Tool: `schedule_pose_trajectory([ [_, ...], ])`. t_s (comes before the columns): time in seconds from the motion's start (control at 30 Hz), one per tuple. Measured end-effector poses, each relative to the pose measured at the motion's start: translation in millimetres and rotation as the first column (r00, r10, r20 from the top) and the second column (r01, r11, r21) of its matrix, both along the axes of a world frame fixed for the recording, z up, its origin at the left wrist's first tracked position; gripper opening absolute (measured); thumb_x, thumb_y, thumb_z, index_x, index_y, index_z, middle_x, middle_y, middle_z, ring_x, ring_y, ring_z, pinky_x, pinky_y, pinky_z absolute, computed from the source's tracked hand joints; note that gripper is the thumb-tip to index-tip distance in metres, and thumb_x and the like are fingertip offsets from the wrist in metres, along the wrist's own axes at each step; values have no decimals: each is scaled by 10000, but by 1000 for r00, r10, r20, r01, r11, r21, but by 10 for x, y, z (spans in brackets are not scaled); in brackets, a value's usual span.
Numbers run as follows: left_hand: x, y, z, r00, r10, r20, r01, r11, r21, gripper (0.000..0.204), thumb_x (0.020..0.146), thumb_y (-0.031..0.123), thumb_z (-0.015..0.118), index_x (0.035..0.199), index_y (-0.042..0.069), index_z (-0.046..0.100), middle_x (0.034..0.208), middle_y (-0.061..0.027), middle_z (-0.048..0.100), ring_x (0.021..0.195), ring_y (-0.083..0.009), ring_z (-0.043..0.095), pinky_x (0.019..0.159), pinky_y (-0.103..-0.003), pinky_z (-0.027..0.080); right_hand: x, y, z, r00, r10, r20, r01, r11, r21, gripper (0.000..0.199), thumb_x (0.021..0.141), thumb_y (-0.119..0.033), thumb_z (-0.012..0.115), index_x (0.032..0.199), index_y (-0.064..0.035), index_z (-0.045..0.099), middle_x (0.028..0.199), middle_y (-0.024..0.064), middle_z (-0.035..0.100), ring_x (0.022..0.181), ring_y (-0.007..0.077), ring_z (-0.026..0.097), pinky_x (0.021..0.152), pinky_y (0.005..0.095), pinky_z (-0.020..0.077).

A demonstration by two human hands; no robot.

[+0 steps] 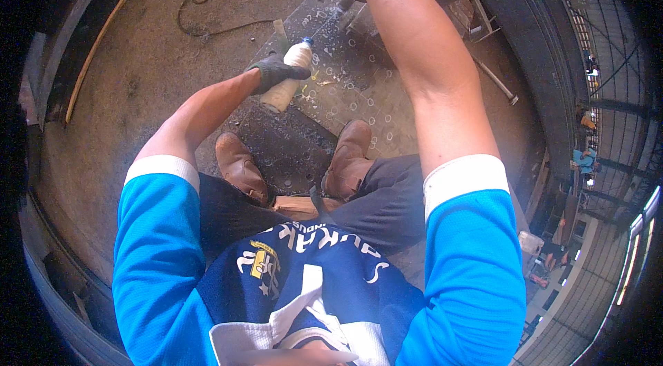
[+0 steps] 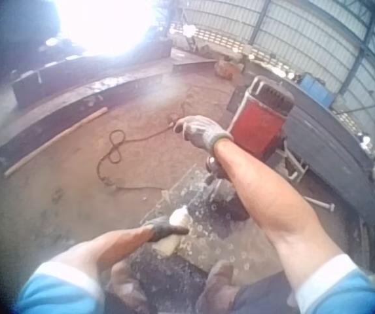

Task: The person operates a drill press to drill holes into a metal plate, repeatedly applying liquid from a bottle to the drilling area and using a metal rod to clear debris. The person adjusts the drill press handle and continues drilling at marked locations on the plate.

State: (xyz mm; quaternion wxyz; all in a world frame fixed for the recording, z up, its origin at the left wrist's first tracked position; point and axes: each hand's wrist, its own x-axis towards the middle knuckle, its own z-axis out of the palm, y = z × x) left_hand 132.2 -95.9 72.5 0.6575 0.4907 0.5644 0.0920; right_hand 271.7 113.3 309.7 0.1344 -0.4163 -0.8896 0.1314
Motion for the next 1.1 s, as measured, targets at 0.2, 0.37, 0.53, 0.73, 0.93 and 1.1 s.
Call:
schedule_pose_trajectory([
  [0.2,-2,-12,197,1000,-24,-16,25,1000,7,750,674,481,924,1212,9,699,1111,-144,730,928,-268,715,816,-419,572,13,5,-22,1000,1,-12,-1,1000,-4,340,863,-154,542,1118,-130,765,1217,108,744,1153,275,677,996,374,518],
  [0.37,-4,-42,342,999,29,26,-28,1000,-6,709,686,466,925,1193,22,704,1099,-142,728,905,-265,715,785,-414,577,6,34,-9,999,11,41,-11,1000,14,344,860,-157,543,1124,-132,761,1231,104,740,1171,275,668,1005,374,512],
  [0.53,26,-13,214,990,40,132,-41,999,10,662,712,465,914,1178,43,706,1086,-133,731,893,-250,708,792,-413,572,0,27,8,1000,15,21,-15,1000,17,349,857,-150,545,1133,-135,758,1232,102,740,1173,278,667,1005,377,510],
  [0.73,59,39,-49,977,20,210,-44,993,109,668,742,522,874,1199,68,698,1101,-124,734,924,-240,702,863,-410,547,1,35,-8,1000,-8,18,9,1000,-21,347,854,-146,545,1127,-133,759,1229,105,741,1165,278,672,999,374,514],
  [0.93,70,82,-97,984,-43,172,21,992,128,621,784,447,873,1235,84,646,1075,-82,716,916,-206,704,797,-383,572,18,60,-67,999,51,0,-51,999,1,348,847,-146,553,1126,-131,760,1227,107,742,1156,281,676,993,374,519],
  [1.1,28,33,-28,999,-40,13,38,995,97,731,688,552,888,1187,43,726,1108,-134,731,954,-251,698,852,-409,537,37,53,-71,997,52,49,-55,997,59,343,848,-141,555,1123,-133,760,1219,107,744,1151,283,678,989,381,523],
])
